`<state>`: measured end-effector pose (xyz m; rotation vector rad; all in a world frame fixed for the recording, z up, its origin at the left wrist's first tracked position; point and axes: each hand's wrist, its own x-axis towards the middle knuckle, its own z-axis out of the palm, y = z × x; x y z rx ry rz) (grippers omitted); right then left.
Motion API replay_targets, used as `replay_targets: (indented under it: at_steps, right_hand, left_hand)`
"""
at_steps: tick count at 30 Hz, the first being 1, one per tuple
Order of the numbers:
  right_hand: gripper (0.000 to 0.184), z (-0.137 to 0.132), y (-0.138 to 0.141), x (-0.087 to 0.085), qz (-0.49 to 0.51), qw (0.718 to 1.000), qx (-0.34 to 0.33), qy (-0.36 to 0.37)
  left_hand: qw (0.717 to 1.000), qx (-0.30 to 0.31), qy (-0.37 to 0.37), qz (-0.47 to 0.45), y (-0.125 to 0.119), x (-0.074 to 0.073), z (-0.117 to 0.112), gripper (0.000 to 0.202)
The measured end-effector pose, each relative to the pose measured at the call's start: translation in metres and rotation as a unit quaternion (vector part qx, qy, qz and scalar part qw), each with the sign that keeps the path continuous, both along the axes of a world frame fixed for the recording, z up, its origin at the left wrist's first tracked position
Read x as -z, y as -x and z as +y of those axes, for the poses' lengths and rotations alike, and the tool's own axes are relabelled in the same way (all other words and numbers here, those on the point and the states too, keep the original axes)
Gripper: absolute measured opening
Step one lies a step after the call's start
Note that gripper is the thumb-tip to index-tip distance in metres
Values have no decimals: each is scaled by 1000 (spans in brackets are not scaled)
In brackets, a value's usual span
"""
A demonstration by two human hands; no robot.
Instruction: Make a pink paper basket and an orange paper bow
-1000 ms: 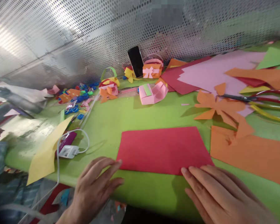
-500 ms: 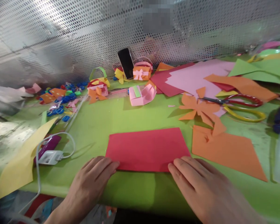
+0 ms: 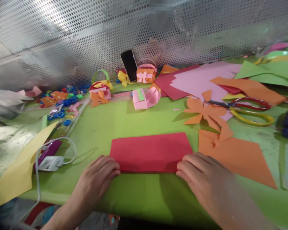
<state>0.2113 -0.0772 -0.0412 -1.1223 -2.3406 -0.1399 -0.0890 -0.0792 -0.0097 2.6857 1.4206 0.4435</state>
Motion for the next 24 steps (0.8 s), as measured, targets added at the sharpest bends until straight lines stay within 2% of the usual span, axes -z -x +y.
replay_targets:
  at_steps: [8,16,20,24]
  right_hand:
    - [39,3,-4,3,-23,996,80,-22]
    - [39,-1,-11,8,-29,994,98,36]
    - [45,5,-11,5,-35,996,81,18]
    - [43,11,-15,18,-20,995,94,8]
  left_hand:
    - [996,-54,63,-24,0,-5,5,13]
    - [991,-85,101,-31,2,-5,9,16]
    - [990,-89,110,-24,0,-8,10,19]
    - [985,-108,132,-18,-2,-12,9,19]
